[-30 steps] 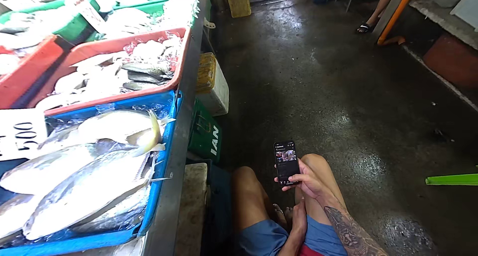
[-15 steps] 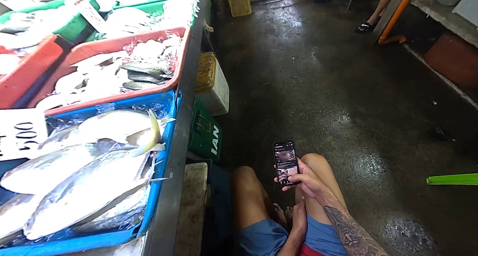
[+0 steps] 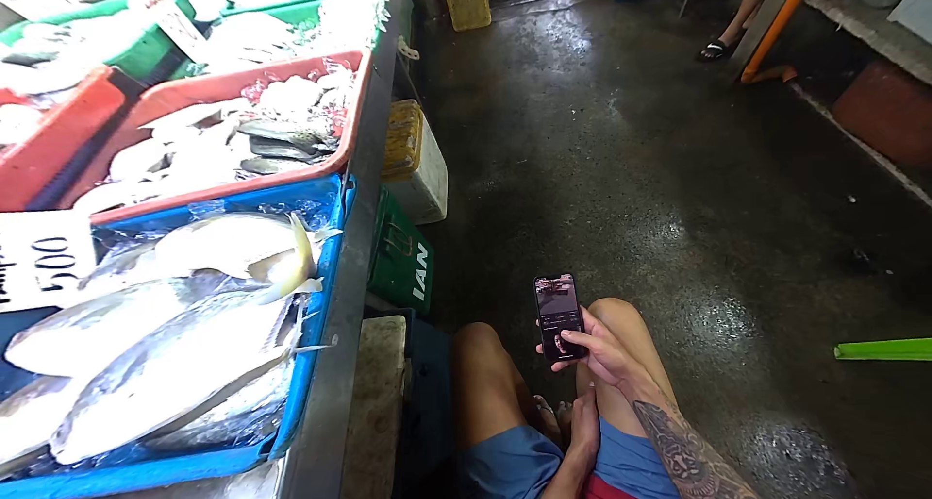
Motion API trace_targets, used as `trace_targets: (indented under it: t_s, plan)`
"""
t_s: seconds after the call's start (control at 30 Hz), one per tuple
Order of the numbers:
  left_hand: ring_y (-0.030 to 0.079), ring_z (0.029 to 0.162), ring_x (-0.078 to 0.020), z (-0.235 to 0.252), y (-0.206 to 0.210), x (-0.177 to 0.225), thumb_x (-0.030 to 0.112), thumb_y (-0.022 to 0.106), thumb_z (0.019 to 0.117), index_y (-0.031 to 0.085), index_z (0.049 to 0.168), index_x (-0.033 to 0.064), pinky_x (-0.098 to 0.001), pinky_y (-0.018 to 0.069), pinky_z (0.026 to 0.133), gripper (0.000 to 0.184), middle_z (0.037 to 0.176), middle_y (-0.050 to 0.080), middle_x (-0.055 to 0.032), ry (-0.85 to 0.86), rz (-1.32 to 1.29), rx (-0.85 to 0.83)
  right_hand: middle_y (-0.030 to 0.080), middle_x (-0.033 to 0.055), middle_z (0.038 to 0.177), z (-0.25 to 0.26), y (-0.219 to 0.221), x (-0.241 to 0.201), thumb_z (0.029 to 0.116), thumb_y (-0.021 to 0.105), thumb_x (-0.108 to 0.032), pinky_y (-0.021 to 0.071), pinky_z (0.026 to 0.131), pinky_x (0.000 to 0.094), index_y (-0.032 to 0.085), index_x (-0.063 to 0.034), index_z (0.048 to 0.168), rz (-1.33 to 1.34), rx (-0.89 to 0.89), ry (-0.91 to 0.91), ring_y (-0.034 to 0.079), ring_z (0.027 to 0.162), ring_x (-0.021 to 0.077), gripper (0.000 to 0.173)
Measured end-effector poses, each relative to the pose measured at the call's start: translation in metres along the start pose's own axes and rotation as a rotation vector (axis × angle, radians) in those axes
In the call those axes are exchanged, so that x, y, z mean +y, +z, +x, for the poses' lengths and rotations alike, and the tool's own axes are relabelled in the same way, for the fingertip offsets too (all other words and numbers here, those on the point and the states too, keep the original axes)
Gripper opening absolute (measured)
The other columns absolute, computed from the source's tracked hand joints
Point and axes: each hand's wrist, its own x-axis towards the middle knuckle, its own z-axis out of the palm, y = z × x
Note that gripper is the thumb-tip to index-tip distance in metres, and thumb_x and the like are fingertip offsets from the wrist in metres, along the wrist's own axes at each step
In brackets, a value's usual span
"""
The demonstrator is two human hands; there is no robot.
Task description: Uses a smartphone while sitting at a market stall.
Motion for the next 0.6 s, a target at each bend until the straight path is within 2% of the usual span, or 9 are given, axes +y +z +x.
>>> trace_targets:
  t_s: [0.23,0.37,0.43,0.5,0.53,0.6]
  plan:
    - [0.067,0.097,-0.0239,-0.001,0.0004,0.0018,0.039,0.031,0.1117,0.071,0.099,-0.0008,-0.0462,0.0522,0.09,0.058,0.098,0.071,-0.0171,-0.004,0.009,0.008,0.059,0.0267,0.133,0.0001,-0.0007,0.0008,0.0908,0.055,0.007,0.0639,0.071,0.0573,0.028,-0.0098,0.153,-0.004,-0.01,-0.013,0.068,0.107,0.0472,0.069]
    - [0.067,0.098,-0.0243,-0.0005,0.0004,0.0002,0.041,0.031,0.1115,0.071,0.1,-0.0014,-0.0468,0.0523,0.091,0.059,0.098,0.071,-0.0176,0.001,0.004,0.002,0.061,0.0265,0.13,-0.0004,0.0002,0.0006,0.0904,0.055,0.007,0.064,0.072,0.0567,0.028,-0.0097,0.152,-0.017,-0.005,-0.01,0.069,0.106,0.0465,0.07]
    - [0.068,0.098,-0.0241,0.0006,0.0004,-0.0009,0.04,0.031,0.1116,0.071,0.1,-0.001,-0.0467,0.0524,0.091,0.059,0.098,0.071,-0.0172,-0.001,0.003,0.003,0.06,0.0266,0.131,-0.0001,0.0005,0.0005,0.0967,0.053,0.001,0.064,0.072,0.0562,0.029,-0.0104,0.152,-0.01,-0.007,-0.004,0.069,0.107,0.0464,0.062]
    - [0.067,0.097,-0.0232,0.0005,0.0003,-0.0008,0.039,0.032,0.1116,0.072,0.1,-0.0003,-0.0461,0.0521,0.091,0.057,0.098,0.071,-0.0162,0.005,0.011,0.006,0.061,0.026,0.131,0.0001,0.0011,-0.0003,0.1072,0.045,-0.015,0.064,0.071,0.0554,0.031,-0.0123,0.152,0.002,-0.01,-0.003,0.069,0.106,0.046,0.047]
    - [0.067,0.098,-0.0228,0.0002,0.0,-0.0003,0.038,0.031,0.1116,0.072,0.101,0.0,-0.0458,0.0521,0.092,0.057,0.099,0.072,-0.0159,0.007,0.015,0.004,0.061,0.0256,0.131,0.0001,0.0016,-0.0008,0.1095,0.041,-0.02,0.0641,0.07,0.0555,0.032,-0.0133,0.153,0.01,-0.009,-0.004,0.069,0.106,0.046,0.045]
    - [0.067,0.096,-0.0227,-0.0001,0.0002,0.0005,0.04,0.032,0.1116,0.071,0.1,0.0002,-0.0457,0.0525,0.09,0.057,0.097,0.071,-0.0157,-0.003,0.015,0.006,0.061,0.0266,0.133,0.0,0.0013,-0.0013,0.1103,0.039,-0.022,0.0642,0.07,0.0554,0.029,-0.0144,0.154,0.023,-0.004,-0.004,0.069,0.105,0.0464,0.046]
